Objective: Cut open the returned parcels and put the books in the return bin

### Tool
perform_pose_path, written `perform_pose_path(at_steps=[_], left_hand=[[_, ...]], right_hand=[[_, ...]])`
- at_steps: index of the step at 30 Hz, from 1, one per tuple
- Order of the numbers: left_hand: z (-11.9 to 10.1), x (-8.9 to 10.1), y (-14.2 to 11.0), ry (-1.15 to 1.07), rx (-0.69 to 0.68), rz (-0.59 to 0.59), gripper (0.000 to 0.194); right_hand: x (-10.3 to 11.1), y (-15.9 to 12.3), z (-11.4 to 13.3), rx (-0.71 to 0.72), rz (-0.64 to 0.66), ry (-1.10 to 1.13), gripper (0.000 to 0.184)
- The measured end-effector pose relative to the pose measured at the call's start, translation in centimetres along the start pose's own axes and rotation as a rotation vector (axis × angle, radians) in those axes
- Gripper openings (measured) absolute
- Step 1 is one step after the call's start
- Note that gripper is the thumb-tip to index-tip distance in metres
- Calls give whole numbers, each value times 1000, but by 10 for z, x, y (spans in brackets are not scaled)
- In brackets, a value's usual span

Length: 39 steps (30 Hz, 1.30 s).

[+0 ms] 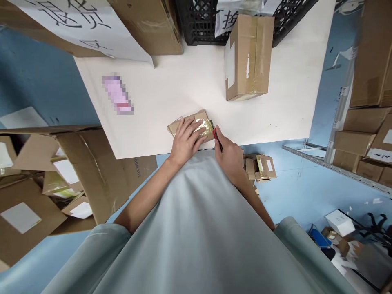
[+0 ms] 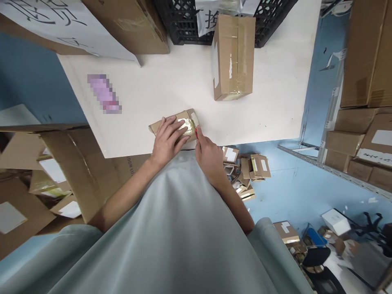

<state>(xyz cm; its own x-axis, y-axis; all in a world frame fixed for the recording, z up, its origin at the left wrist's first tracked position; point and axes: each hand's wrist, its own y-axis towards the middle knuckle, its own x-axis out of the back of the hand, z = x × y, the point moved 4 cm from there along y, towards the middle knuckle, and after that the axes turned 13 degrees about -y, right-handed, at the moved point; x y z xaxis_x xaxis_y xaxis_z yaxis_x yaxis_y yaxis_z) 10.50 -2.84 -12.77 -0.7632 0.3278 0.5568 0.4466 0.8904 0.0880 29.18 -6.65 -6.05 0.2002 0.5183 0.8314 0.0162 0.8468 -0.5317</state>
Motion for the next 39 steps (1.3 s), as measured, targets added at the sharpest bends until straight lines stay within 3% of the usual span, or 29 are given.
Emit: perform_pose_path(at_steps=[12,18,24,31,39], left_hand=[[7,-6,-4,-59,9,-14,33],[8,-12,-9,-36,-16,-24,34],[9,-17,-18,-21,-1,-11,31],[9,-18,-22,-18,13,-2,31],[8,-12,-14,-31,22,5,32]], right_hand=[[13,-2,17,-40,68,-118,63],[20,1,33,-74,182,-315,73],[20,-17,37,-98,283,-382,77],[7,-38,26,-93,270,-329,80],[0,-35,21,-89,213,-255,80]])
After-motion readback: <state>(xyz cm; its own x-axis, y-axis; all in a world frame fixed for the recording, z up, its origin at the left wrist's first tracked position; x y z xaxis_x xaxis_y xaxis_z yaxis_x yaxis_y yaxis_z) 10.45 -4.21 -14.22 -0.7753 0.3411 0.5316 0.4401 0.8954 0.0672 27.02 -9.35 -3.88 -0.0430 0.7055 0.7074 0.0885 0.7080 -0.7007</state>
